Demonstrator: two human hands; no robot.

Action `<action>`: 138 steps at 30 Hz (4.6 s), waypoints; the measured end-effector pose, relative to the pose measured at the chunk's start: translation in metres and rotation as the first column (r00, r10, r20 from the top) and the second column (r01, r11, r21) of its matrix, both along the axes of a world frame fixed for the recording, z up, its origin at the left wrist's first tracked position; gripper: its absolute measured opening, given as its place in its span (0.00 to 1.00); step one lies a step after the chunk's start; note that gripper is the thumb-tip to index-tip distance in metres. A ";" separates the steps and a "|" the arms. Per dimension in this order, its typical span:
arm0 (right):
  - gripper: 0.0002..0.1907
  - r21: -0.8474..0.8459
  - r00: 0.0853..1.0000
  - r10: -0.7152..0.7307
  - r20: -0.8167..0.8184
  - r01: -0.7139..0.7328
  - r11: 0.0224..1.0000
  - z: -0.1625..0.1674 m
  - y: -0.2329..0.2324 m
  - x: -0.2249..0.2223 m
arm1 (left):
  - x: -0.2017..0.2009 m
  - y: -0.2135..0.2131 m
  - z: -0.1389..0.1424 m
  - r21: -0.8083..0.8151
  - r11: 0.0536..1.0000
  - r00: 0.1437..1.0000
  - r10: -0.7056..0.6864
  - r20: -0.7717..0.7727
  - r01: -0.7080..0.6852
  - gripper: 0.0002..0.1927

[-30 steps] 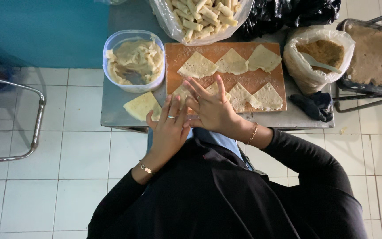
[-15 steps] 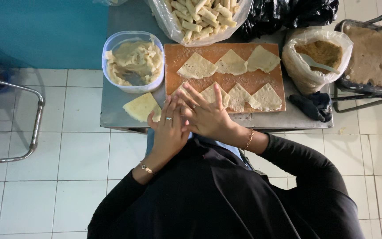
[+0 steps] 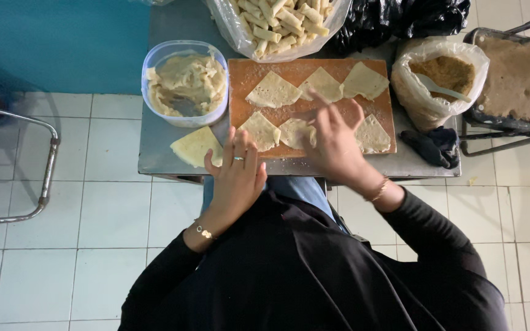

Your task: The person cuts a large thin dough sheet into triangular wrappers on a wooden board, arranges the triangles in rows, then spoons filling from a plastic container onto each wrapper and presses the filling in place by hand. A bag of rolled dough pieces and a bag of brown filling sit on the table.

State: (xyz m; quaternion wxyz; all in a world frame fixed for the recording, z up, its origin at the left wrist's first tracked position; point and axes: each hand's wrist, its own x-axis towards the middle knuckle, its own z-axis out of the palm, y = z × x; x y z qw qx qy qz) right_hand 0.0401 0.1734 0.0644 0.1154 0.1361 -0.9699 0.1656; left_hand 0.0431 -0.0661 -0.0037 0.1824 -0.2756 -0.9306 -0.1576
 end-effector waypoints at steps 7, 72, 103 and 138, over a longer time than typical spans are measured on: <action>0.24 -0.471 0.970 0.200 0.138 -0.113 0.875 -0.009 0.031 0.001 | 0.003 0.027 0.003 0.155 0.969 0.981 -0.195 0.010 0.191 0.26; 0.29 0.286 0.997 -0.061 -0.050 0.073 0.956 -0.015 0.042 0.047 | 0.012 0.087 0.004 0.088 0.955 0.959 -0.284 0.001 0.283 0.30; 0.32 0.254 0.999 -0.013 0.033 0.004 0.967 0.002 0.049 0.034 | 0.010 0.089 -0.017 0.099 0.934 0.939 -0.344 -0.012 0.344 0.27; 0.29 0.141 0.999 -0.040 0.019 0.037 0.989 -0.001 0.052 0.047 | 0.006 0.084 -0.010 0.108 0.929 0.933 -0.358 0.020 0.354 0.32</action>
